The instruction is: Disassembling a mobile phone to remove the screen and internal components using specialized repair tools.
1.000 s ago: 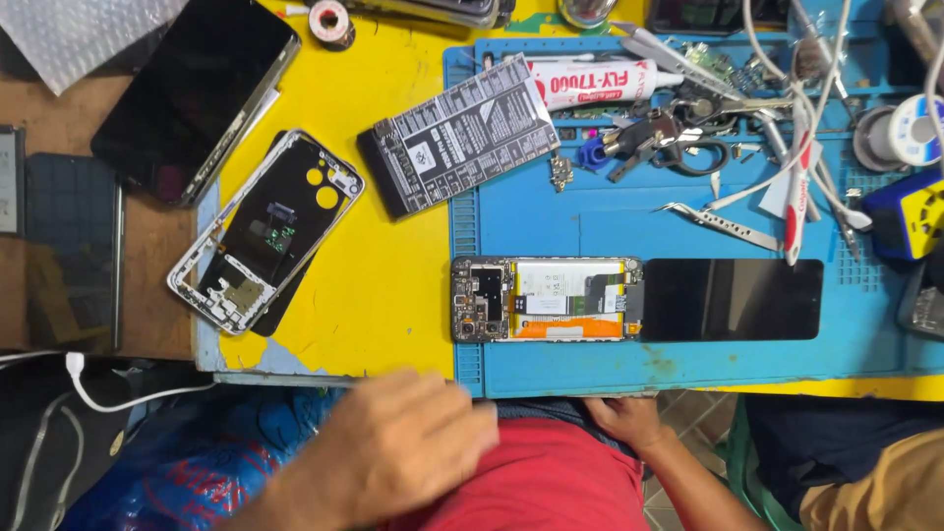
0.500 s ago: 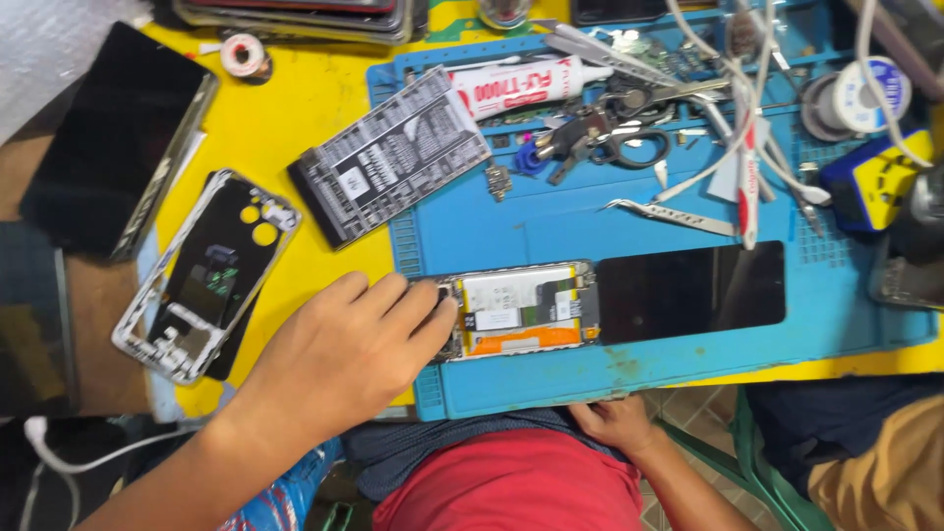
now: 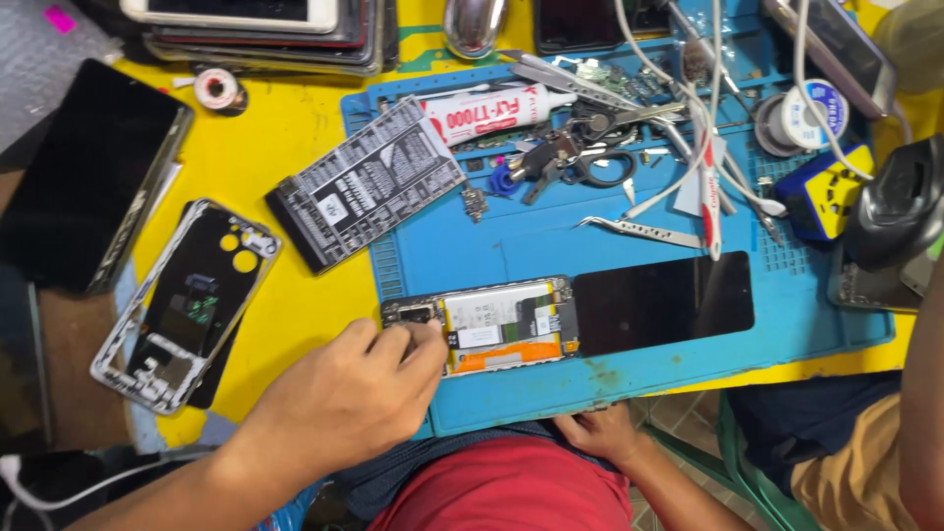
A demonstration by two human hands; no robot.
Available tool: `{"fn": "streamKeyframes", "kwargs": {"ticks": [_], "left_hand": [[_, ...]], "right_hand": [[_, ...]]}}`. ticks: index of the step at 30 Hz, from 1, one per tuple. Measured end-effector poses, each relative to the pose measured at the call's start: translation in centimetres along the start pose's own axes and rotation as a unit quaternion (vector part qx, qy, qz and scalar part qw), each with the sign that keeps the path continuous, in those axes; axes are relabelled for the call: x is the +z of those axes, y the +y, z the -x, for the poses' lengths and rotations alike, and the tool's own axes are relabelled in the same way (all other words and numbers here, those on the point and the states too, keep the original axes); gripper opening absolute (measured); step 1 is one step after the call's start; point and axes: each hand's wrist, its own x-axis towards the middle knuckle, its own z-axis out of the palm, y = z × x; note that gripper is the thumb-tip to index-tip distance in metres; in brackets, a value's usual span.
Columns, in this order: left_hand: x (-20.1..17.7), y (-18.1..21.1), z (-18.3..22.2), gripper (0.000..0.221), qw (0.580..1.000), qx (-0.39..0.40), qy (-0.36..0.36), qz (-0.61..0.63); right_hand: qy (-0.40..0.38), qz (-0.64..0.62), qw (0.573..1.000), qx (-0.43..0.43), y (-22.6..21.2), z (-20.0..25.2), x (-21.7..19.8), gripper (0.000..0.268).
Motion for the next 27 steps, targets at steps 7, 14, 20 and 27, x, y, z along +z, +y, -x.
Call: {"fn": "streamKeyframes", "kwargs": {"ticks": [7, 14, 20, 27], "left_hand": [[-0.6, -0.7, 0.3, 0.005, 0.980, -0.119, 0.027, 0.157], [-0.4, 1.0, 0.5, 0.029, 0.935, -0.214, 0.092, 0.267], [-1.0, 0.2, 1.2, 0.005, 0.952, -0.200, 0.098, 0.209], [-0.4, -0.3, -0.3, 0.021, 0.983, -0.148, -0.002, 0.104]], "right_hand": [[0.015, 0.096, 0.995, 0.020, 1.0, 2.3, 0.6, 0.010], [0.013, 0.112, 0.994, 0.010, 0.7, 1.8, 0.4, 0.009], [0.004, 0.075, 0.997, 0.033, 1.1, 2.5, 0.4, 0.013], [0.017, 0.075, 0.996, 0.034, 0.7, 2.1, 0.6, 0.013]]}}
